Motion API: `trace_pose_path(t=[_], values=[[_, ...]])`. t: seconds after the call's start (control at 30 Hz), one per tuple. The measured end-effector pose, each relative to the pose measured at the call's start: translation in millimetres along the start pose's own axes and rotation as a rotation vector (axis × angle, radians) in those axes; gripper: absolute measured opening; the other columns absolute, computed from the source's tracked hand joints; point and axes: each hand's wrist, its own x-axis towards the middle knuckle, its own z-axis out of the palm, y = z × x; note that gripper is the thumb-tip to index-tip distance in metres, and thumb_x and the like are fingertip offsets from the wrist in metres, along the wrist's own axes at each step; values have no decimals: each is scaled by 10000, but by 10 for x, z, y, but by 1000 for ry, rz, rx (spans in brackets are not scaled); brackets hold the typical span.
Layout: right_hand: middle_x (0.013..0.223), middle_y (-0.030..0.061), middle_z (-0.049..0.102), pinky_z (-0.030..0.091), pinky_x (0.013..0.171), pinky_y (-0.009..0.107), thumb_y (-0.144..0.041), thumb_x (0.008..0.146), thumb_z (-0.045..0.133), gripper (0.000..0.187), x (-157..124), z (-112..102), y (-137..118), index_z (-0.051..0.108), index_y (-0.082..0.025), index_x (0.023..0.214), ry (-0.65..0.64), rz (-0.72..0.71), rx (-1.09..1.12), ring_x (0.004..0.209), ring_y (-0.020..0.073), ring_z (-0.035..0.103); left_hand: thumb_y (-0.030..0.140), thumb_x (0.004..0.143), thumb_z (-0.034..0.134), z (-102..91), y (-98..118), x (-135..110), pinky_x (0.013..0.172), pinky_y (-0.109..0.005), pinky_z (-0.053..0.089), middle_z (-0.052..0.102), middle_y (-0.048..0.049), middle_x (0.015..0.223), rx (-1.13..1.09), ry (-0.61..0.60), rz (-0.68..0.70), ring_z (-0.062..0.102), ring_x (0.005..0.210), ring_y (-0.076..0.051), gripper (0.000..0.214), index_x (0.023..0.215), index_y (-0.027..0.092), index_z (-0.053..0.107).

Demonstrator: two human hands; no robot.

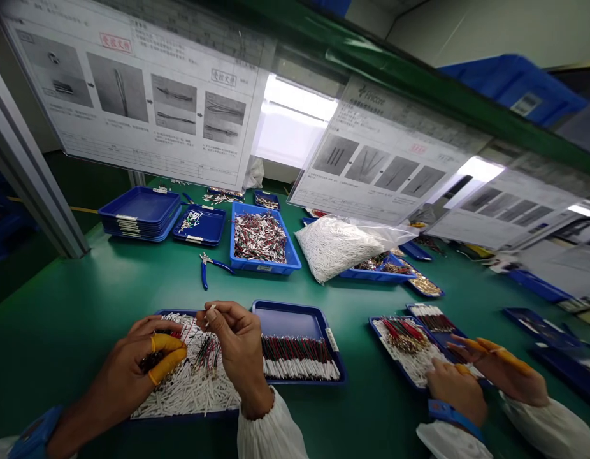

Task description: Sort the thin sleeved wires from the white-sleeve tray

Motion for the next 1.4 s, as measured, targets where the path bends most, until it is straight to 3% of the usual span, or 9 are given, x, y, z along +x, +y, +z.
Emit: trace_pose_path(t=[0.3, 0.63, 0.8, 0.97, 1.4], values=[[794, 60, 789, 577, 774, 333, -406, 841, 780, 264, -2, -11, 7, 780, -183, 982, -29, 1, -55, 740, 185, 711, 307, 874, 692, -15, 5, 21, 947, -472, 510, 761, -19, 958, -1, 14, 21, 706, 941, -239, 57, 832, 285, 724], [852, 80, 795, 593, 829, 390, -439, 847, 767, 310, 8, -32, 18, 776, -181, 1017, 1, -3, -72, 803, 218, 735, 312, 902, 667, 14, -26, -2, 947, -456, 496, 761, -24, 967, -3, 11, 26, 694, 972, -231, 76, 855, 277, 714], [876, 79, 795, 602, 847, 410, -430, 854, 764, 288, 6, 1, 6, 772, -184, 1004, 58, -34, -46, 818, 227, 747, 327, 919, 642, 18, -30, -36, 945, -451, 491, 758, -34, 994, 38, -64, 30, 672, 1057, -245, 116, 845, 263, 704], [881, 85, 798, 612, 834, 410, -429, 849, 768, 288, -10, 41, 22, 770, -180, 994, 62, -53, -48, 822, 236, 754, 286, 938, 614, 23, -12, -46, 1014, -477, 440, 745, 3, 798, 54, -146, 79, 677, 1082, -241, 158, 793, 240, 657], [835, 76, 796, 620, 792, 402, -415, 844, 772, 262, -19, 59, 55, 780, -189, 977, 18, -58, -66, 800, 240, 754, 258, 918, 634, 7, 27, -29, 1078, -476, 405, 744, 14, 776, 29, -169, 61, 684, 1083, -232, 167, 754, 233, 629]])
